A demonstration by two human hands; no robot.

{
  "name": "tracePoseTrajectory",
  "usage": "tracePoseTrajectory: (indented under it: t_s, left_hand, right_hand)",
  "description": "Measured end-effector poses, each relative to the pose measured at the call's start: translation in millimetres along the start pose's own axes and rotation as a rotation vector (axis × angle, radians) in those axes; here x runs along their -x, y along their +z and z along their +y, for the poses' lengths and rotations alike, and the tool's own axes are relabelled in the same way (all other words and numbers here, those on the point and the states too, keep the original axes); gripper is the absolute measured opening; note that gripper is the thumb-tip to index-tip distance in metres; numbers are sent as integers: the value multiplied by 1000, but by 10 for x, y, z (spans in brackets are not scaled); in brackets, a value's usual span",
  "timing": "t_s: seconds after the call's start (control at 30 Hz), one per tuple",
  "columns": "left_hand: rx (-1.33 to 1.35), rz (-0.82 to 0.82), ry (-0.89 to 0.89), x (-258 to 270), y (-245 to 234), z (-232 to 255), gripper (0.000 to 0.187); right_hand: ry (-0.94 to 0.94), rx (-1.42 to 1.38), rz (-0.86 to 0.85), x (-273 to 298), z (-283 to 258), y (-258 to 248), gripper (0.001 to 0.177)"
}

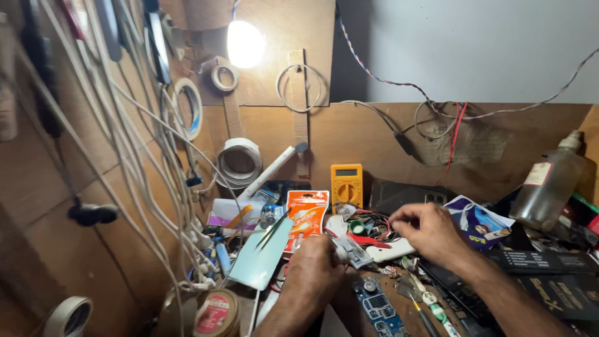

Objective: The person pours a liquid from a bottle onto a toothbrush and uses it to scrub a small electronic circuit board. They then pick up a multimeter and use its probes to test the board.

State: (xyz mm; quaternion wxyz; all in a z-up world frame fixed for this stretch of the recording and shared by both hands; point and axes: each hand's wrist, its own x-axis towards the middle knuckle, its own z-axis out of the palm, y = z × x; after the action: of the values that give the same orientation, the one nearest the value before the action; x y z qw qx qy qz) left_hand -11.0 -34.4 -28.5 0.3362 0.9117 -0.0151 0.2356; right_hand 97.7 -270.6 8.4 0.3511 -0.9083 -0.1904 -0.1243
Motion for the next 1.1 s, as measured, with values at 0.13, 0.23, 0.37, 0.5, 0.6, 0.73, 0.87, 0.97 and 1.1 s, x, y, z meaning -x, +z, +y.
tracePoseTrajectory:
  t_s: [0.13,0.23,0.37,0.5,0.6,0.73,0.87,0.97,1.1]
  left_hand:
    - [279,13,-83,-55,-191,76,30]
    - [196,-126,-68,-69,-287,157,23]
    - [245,-104,-99,-49,-262,312,26]
    - [377,-161,-205,-43,-190,399,32]
    - [404,-186,-213,-25,-156,420,36]
    - [393,-188,-192,12,-58,438,31]
    - [317,-160,-148,32,128,512,28]
    - [341,-114,-105,38,210,586,31]
    - [416,-87,-101,13,266,727,32]
  right_hand:
    - [-38,11,-60,159,5,-240,22]
    - [5,36,-13,221,12,-505,23]
    - [127,105,-40,251,-9,-780,22]
    - [191,125,-106,325,-23,-855,23]
    - [217,117,-81,377,11,-893,22]
    - [125,83,-34,406,144,-863,22]
    - [47,148,-17,369,277,-683,22]
    - [-29,118,-12,247,255,-436,28]
    - [-194,201,-39,64,151,-212,36]
